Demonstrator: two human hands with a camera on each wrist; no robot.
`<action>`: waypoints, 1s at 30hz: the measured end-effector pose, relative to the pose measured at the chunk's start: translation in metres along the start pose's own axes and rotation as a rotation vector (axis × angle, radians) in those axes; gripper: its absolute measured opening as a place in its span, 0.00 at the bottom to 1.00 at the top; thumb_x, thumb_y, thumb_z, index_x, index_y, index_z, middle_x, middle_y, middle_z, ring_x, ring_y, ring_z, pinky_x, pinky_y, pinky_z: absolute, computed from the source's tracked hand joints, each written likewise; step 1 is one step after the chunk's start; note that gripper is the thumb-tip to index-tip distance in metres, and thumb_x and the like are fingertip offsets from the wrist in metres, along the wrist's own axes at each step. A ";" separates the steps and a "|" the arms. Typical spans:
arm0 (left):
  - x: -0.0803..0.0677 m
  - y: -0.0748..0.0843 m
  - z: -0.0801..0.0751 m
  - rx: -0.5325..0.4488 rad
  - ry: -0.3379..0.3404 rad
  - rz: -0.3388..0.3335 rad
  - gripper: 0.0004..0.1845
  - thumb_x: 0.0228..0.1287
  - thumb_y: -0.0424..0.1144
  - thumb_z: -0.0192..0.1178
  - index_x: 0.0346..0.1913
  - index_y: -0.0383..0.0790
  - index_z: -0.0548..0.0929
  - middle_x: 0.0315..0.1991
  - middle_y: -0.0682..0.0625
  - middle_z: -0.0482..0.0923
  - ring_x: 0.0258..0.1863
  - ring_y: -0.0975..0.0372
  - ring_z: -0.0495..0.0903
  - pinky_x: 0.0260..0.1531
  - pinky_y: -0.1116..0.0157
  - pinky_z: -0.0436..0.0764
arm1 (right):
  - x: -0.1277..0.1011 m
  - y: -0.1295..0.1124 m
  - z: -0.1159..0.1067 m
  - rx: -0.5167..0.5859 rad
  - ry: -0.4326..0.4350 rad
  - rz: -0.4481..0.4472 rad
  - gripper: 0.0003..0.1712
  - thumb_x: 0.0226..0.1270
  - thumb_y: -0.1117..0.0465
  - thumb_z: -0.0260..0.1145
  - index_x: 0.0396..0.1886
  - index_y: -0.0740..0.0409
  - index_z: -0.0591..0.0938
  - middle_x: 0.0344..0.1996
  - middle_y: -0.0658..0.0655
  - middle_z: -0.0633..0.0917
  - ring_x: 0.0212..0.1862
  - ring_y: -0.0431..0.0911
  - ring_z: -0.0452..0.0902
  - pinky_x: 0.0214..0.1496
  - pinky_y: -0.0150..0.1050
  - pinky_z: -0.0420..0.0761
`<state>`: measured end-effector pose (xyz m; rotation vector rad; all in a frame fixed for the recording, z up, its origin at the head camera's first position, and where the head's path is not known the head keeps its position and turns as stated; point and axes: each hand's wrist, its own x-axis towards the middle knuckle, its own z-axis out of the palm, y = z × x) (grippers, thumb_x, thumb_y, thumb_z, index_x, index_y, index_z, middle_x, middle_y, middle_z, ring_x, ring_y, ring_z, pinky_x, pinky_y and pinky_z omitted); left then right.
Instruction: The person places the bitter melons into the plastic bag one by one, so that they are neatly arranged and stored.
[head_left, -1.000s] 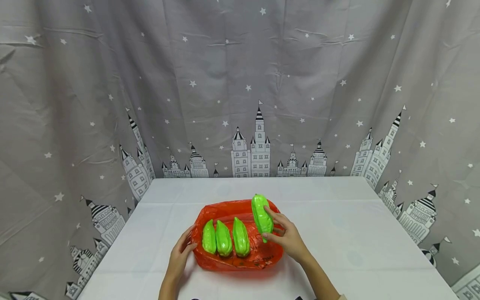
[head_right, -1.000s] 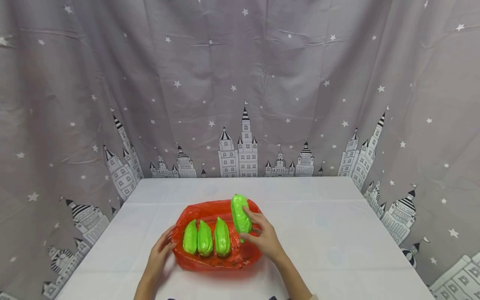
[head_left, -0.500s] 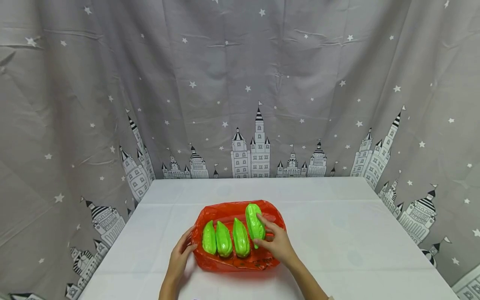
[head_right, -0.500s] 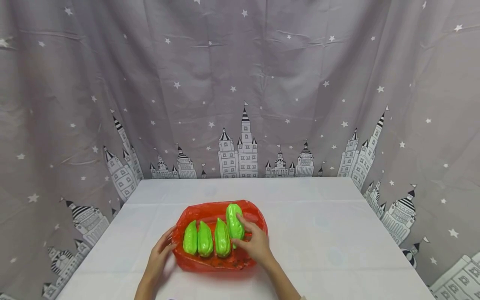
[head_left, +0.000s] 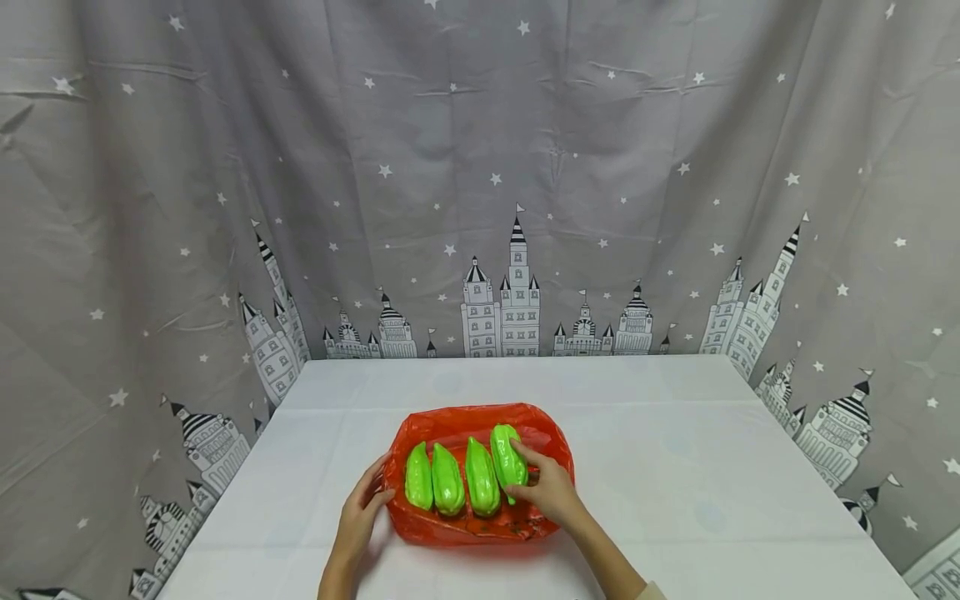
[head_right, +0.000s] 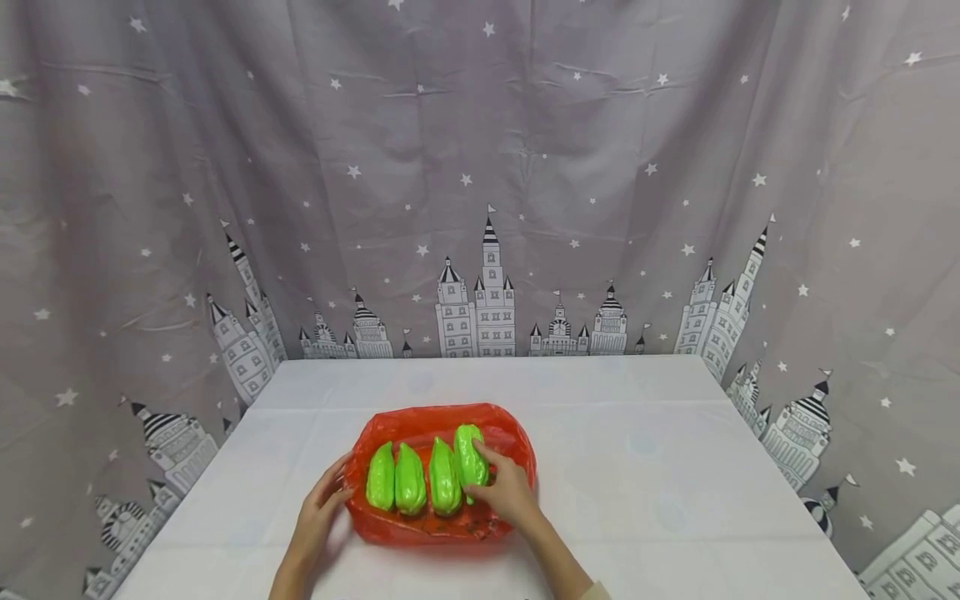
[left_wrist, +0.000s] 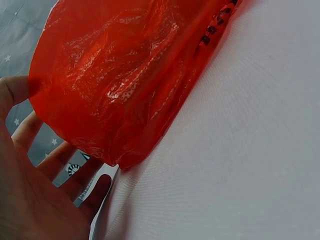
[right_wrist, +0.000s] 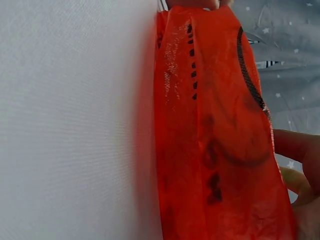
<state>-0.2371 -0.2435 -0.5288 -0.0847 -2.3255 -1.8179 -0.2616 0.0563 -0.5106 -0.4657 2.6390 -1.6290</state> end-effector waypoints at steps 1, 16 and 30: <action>0.001 -0.004 0.000 -0.001 0.000 -0.002 0.26 0.64 0.33 0.54 0.66 0.39 0.66 0.65 0.43 0.63 0.53 0.72 0.67 0.50 0.78 0.66 | 0.000 0.000 0.000 -0.011 0.000 0.001 0.41 0.50 0.62 0.73 0.66 0.53 0.68 0.61 0.64 0.70 0.53 0.54 0.73 0.46 0.44 0.79; 0.008 -0.029 0.000 0.020 0.019 0.031 0.26 0.64 0.38 0.55 0.65 0.46 0.68 0.65 0.46 0.64 0.59 0.55 0.68 0.51 0.73 0.68 | 0.003 0.002 0.005 -0.028 -0.043 0.042 0.42 0.49 0.63 0.73 0.66 0.56 0.68 0.50 0.67 0.77 0.48 0.56 0.75 0.46 0.46 0.78; 0.007 -0.025 0.000 0.004 0.007 -0.008 0.26 0.64 0.37 0.54 0.66 0.46 0.67 0.65 0.49 0.64 0.57 0.66 0.67 0.51 0.76 0.65 | 0.006 0.004 0.008 -0.033 -0.072 0.045 0.41 0.50 0.63 0.72 0.66 0.59 0.66 0.55 0.69 0.74 0.51 0.57 0.73 0.50 0.51 0.75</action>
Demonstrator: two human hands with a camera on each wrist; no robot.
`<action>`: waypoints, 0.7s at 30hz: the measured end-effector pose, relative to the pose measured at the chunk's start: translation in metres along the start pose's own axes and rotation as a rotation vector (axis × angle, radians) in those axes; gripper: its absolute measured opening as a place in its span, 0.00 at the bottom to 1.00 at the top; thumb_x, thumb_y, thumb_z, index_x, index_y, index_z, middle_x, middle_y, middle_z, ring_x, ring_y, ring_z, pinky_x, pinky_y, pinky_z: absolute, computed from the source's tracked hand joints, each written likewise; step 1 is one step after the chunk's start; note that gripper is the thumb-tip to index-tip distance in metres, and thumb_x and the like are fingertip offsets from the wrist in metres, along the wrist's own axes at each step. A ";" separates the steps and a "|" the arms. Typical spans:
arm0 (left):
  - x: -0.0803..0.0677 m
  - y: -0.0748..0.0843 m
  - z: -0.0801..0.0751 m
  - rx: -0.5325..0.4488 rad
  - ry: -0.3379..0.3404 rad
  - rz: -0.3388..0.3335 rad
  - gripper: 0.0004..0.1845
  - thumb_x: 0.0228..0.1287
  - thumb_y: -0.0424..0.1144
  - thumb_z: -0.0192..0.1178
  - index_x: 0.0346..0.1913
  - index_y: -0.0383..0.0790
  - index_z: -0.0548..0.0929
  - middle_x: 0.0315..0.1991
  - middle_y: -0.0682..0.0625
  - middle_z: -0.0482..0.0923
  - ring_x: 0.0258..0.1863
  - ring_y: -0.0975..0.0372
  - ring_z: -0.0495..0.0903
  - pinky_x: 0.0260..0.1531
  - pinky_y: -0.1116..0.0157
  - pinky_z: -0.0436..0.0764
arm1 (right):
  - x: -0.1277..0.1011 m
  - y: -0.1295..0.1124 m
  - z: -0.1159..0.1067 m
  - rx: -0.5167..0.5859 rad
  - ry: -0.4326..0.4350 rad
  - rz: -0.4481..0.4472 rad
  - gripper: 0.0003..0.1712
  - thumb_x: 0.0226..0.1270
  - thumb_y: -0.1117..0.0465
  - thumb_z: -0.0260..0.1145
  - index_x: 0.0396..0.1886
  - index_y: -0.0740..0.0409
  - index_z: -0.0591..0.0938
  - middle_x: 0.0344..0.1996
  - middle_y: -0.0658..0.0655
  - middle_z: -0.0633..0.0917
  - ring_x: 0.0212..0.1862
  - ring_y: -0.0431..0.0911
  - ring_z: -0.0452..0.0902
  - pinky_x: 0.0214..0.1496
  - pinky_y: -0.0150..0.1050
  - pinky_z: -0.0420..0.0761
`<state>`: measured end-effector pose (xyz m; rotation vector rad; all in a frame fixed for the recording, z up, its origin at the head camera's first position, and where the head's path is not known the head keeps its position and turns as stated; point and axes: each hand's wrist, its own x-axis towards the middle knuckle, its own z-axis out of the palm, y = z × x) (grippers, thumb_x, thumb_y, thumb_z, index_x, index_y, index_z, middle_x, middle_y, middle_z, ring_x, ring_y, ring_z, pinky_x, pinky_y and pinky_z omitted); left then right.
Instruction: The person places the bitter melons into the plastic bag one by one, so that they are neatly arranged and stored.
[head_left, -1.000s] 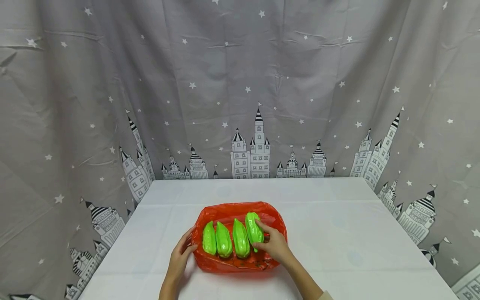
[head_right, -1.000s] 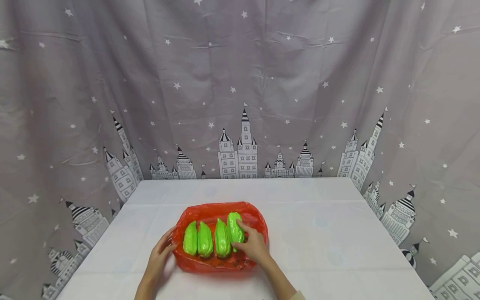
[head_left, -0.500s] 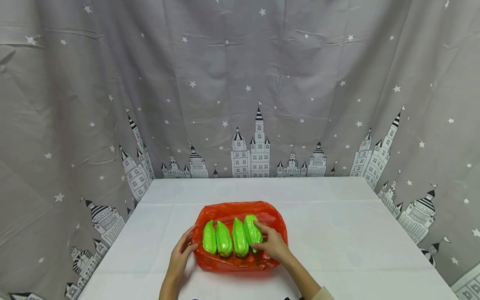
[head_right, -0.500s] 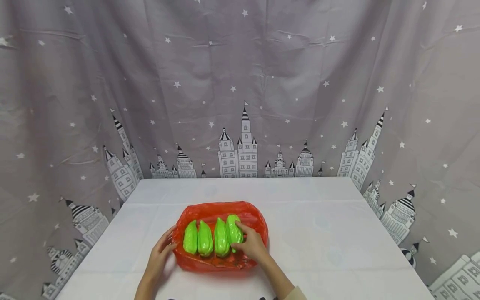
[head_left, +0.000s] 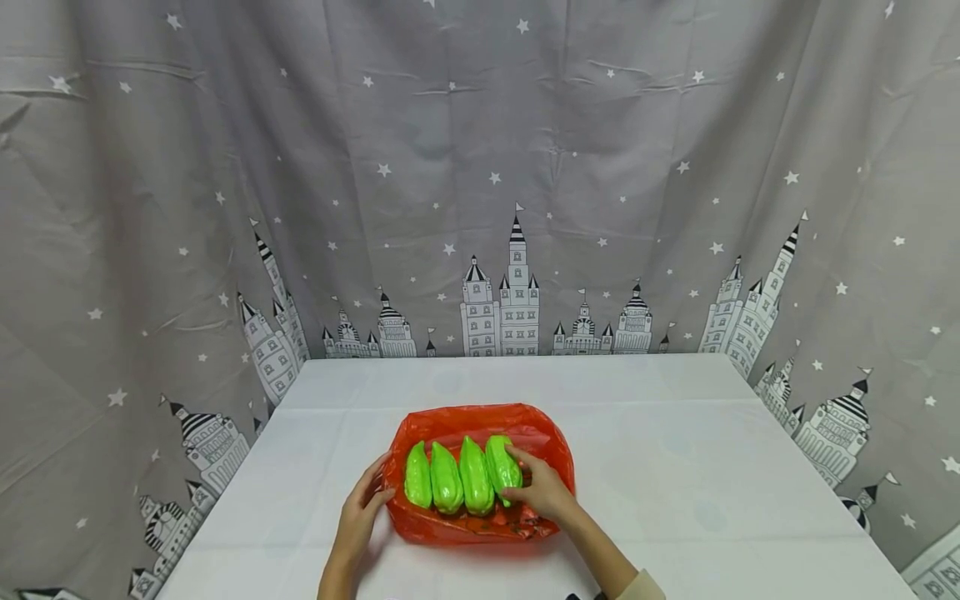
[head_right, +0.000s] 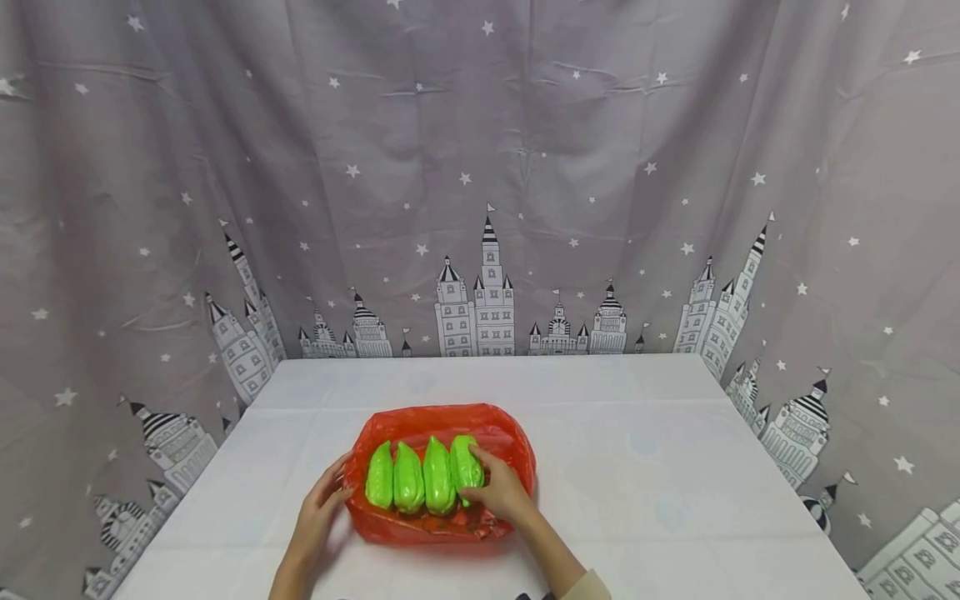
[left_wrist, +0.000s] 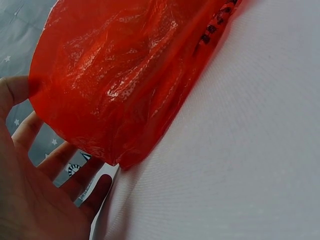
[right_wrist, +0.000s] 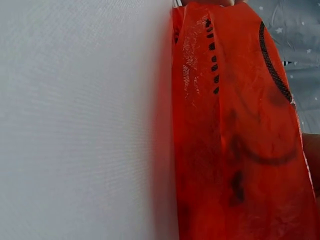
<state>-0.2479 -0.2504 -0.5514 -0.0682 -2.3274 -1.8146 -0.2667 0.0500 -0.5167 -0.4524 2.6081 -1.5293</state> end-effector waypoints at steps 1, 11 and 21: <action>0.000 0.000 0.000 -0.003 0.000 0.003 0.26 0.64 0.37 0.54 0.66 0.46 0.67 0.65 0.49 0.64 0.57 0.65 0.67 0.51 0.76 0.66 | 0.000 0.000 0.000 -0.011 -0.001 0.007 0.41 0.50 0.63 0.72 0.66 0.59 0.66 0.57 0.69 0.72 0.52 0.57 0.72 0.51 0.52 0.74; -0.001 -0.001 0.000 -0.009 -0.002 0.018 0.27 0.64 0.35 0.54 0.66 0.44 0.66 0.66 0.47 0.63 0.57 0.66 0.67 0.51 0.78 0.65 | -0.001 0.002 -0.001 -0.021 -0.030 0.016 0.42 0.51 0.63 0.71 0.66 0.62 0.65 0.53 0.70 0.74 0.54 0.60 0.70 0.53 0.54 0.71; 0.000 -0.001 -0.001 -0.017 -0.002 0.047 0.26 0.64 0.35 0.54 0.66 0.44 0.66 0.65 0.47 0.64 0.53 0.74 0.67 0.50 0.79 0.65 | -0.001 0.002 -0.001 -0.047 -0.026 0.009 0.42 0.51 0.64 0.71 0.66 0.63 0.64 0.56 0.70 0.72 0.58 0.62 0.66 0.57 0.57 0.67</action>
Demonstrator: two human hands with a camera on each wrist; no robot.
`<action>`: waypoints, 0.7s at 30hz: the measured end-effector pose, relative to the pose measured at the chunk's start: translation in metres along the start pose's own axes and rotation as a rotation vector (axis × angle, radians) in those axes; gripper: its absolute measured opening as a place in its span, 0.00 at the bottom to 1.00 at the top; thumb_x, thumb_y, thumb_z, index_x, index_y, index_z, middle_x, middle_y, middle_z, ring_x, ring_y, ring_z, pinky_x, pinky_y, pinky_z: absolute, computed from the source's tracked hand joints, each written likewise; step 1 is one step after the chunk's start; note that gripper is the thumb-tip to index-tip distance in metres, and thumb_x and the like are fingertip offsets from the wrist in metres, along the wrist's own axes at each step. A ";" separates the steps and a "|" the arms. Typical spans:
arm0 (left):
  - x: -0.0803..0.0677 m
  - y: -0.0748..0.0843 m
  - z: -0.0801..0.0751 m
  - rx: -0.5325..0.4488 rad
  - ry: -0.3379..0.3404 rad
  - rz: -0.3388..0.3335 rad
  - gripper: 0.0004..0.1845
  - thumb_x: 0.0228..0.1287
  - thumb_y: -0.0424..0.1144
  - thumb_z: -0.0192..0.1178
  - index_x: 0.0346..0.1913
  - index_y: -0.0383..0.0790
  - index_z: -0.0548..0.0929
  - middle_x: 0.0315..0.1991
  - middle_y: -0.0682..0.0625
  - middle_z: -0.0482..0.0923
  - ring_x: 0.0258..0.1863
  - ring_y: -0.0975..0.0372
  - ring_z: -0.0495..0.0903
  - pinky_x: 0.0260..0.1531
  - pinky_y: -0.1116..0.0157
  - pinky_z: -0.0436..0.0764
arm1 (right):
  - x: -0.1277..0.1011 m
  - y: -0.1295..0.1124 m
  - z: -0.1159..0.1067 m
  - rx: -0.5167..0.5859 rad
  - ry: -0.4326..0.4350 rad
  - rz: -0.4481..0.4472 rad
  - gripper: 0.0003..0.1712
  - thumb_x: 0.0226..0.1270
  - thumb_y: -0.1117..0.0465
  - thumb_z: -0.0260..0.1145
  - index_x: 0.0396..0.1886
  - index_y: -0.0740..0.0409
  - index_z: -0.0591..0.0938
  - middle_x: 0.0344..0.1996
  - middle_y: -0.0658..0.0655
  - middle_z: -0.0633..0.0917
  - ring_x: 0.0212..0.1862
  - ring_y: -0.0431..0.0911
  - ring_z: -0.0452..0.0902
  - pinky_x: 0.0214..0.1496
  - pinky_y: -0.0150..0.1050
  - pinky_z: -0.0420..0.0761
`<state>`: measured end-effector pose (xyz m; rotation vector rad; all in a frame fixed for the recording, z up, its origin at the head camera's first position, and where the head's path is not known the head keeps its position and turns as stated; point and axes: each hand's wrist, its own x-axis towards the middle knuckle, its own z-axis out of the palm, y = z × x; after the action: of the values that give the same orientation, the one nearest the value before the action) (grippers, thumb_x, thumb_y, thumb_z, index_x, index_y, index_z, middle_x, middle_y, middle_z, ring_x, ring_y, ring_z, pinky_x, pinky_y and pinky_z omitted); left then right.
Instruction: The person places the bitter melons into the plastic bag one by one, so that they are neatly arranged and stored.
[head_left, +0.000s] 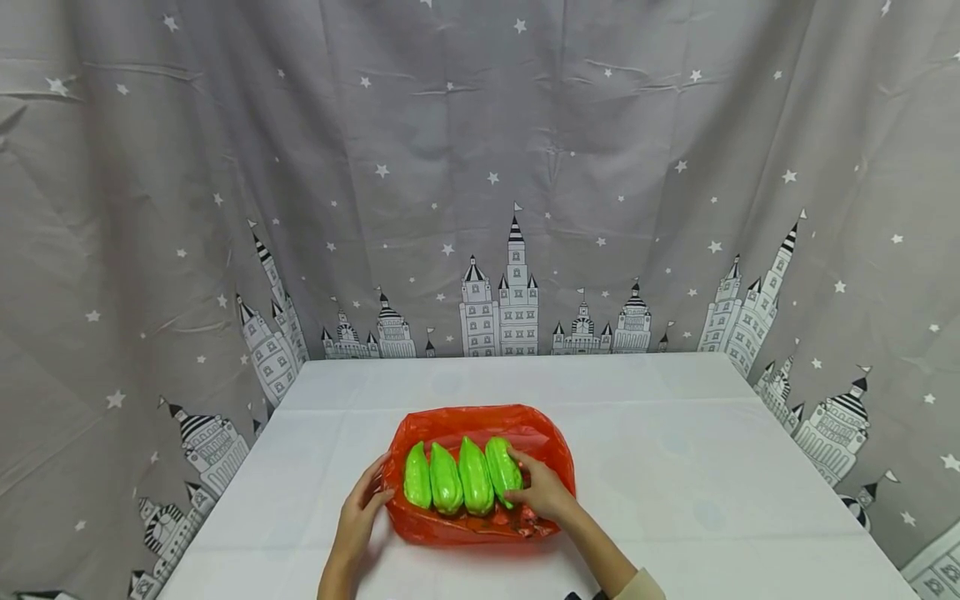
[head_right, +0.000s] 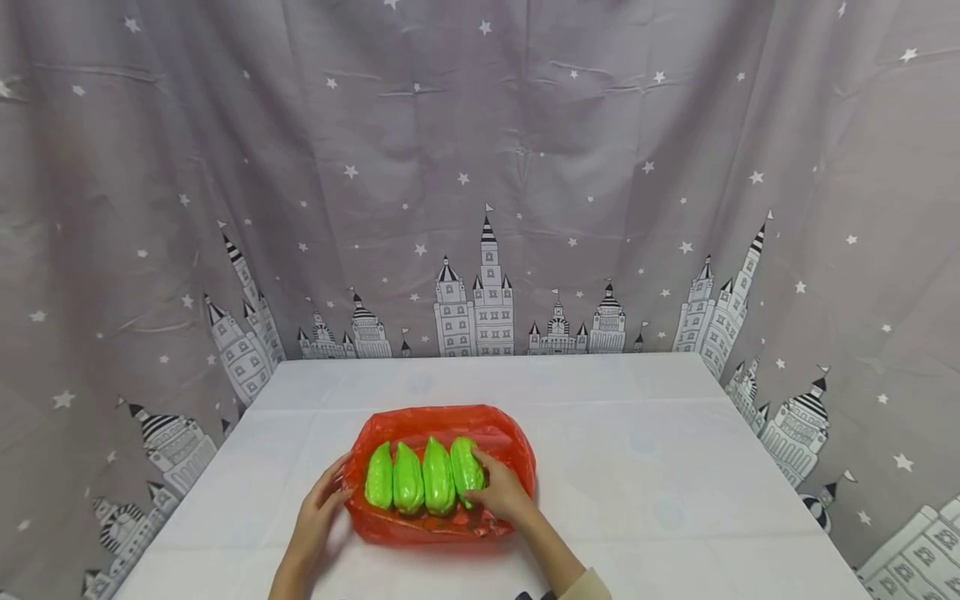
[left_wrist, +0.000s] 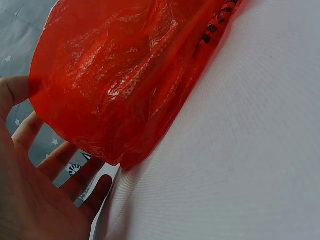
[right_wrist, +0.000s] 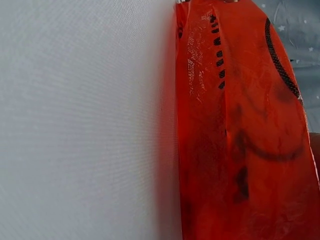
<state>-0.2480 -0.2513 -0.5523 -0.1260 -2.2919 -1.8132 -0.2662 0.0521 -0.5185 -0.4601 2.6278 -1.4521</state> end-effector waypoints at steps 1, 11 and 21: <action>0.000 0.000 0.000 0.001 -0.001 0.001 0.26 0.64 0.35 0.54 0.66 0.44 0.66 0.65 0.47 0.64 0.53 0.74 0.67 0.51 0.78 0.65 | 0.000 -0.001 0.000 0.002 0.001 0.005 0.42 0.51 0.64 0.71 0.66 0.63 0.64 0.57 0.70 0.72 0.58 0.61 0.66 0.57 0.57 0.68; 0.001 0.003 0.001 -0.017 -0.002 0.006 0.26 0.63 0.35 0.55 0.65 0.43 0.67 0.65 0.46 0.64 0.52 0.76 0.68 0.50 0.79 0.66 | -0.001 -0.004 -0.002 0.007 -0.001 0.026 0.42 0.53 0.65 0.70 0.68 0.62 0.62 0.58 0.69 0.70 0.55 0.59 0.68 0.54 0.55 0.71; -0.002 0.003 0.000 0.012 0.000 -0.023 0.26 0.64 0.37 0.54 0.66 0.45 0.67 0.65 0.47 0.64 0.54 0.72 0.67 0.50 0.78 0.65 | -0.005 -0.006 -0.004 0.000 0.007 0.012 0.42 0.54 0.63 0.69 0.68 0.59 0.62 0.57 0.68 0.71 0.54 0.60 0.69 0.52 0.56 0.71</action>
<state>-0.2459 -0.2507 -0.5500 -0.0985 -2.3130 -1.8100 -0.2613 0.0536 -0.5116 -0.4391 2.6309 -1.4527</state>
